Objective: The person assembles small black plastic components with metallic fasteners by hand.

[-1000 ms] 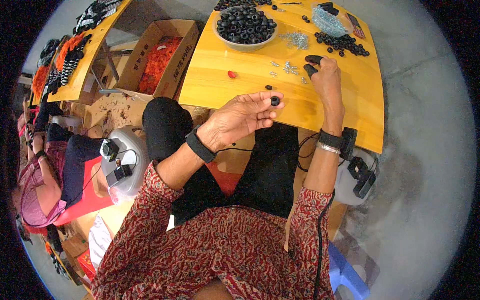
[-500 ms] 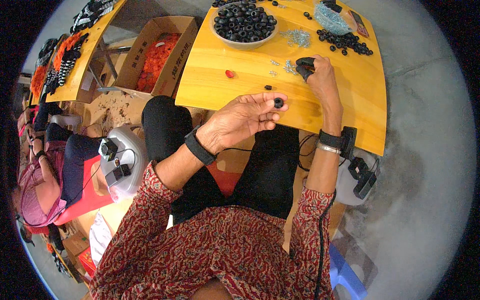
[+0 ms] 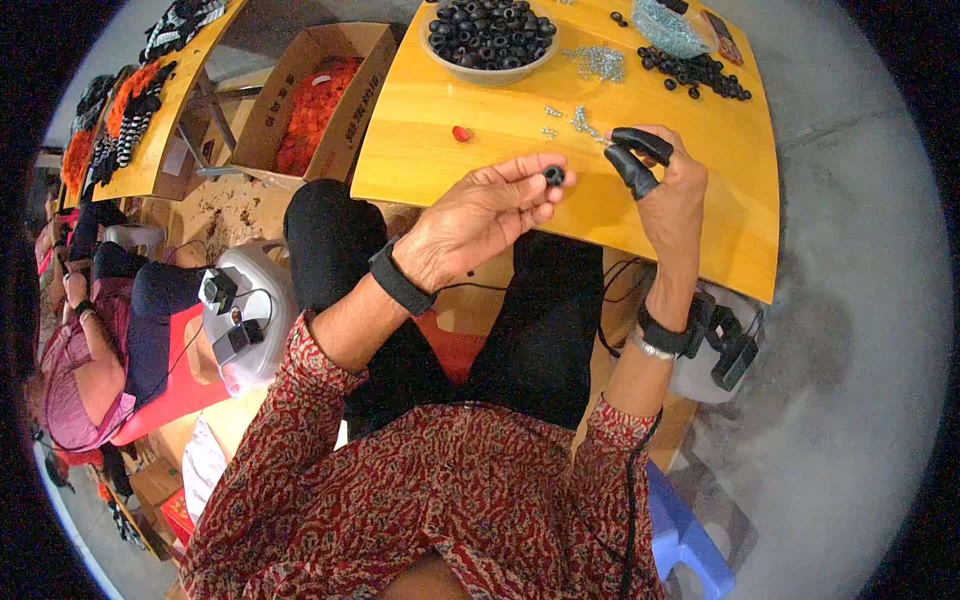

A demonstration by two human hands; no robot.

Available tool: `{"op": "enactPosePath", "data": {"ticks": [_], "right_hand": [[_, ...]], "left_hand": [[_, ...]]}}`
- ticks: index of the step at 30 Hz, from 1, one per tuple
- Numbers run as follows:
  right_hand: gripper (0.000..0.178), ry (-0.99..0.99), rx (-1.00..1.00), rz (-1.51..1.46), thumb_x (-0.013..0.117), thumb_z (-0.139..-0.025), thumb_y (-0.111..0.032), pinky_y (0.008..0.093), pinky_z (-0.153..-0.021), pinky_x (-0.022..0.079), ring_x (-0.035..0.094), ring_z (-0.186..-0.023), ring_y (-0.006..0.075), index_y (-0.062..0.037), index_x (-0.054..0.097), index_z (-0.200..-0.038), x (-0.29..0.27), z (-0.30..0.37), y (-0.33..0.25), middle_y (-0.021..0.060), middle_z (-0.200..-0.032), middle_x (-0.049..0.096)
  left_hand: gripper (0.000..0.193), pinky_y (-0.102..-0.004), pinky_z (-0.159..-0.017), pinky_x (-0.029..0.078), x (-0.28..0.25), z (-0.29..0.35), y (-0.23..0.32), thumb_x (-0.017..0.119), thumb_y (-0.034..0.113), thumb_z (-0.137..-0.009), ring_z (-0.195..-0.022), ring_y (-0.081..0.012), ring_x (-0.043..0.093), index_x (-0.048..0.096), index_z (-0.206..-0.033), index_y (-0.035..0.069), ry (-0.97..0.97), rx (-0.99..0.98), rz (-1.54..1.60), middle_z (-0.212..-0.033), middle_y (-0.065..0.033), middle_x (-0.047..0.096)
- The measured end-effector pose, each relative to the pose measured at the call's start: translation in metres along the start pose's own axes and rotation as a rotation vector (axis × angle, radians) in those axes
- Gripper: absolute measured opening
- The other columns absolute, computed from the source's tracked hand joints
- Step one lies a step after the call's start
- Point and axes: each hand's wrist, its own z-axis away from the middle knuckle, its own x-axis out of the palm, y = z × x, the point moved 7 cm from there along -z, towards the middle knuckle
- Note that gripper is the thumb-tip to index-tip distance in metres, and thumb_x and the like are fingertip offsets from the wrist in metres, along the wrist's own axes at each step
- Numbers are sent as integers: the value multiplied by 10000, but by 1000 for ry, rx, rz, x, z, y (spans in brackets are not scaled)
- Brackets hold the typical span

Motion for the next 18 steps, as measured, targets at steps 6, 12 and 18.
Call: {"op": "enactPosePath", "data": {"ticks": [6, 12, 18], "right_hand": [[187, 43, -22, -49, 700, -734, 8, 225, -732, 442, 573, -789, 124, 15, 637, -910, 3, 37, -37, 47, -876, 612], [171, 35, -133, 68, 692, -729, 17, 236, -751, 437, 585, -833, 173, 29, 628, -887, 10, 51, -51, 68, -878, 601], [185, 67, -110, 105, 719, -683, -10, 290, -708, 451, 564, -805, 238, 11, 670, -860, 10, 55, -49, 89, -846, 611]], "left_hand": [[274, -241, -833, 477, 1, -4, -2, 501, 50, -922, -921, -138, 564, 509, -1189, -12, 22, 34, 40, -1110, -99, 578], [285, -242, -825, 480, 2, -2, -11, 507, 57, -920, -920, -143, 568, 506, -1197, -11, 24, 6, 59, -1074, -86, 586], [280, -243, -820, 483, 0, -2, -18, 514, 59, -917, -919, -138, 579, 518, -1190, -9, 9, 18, 20, -1049, -70, 598]]}}
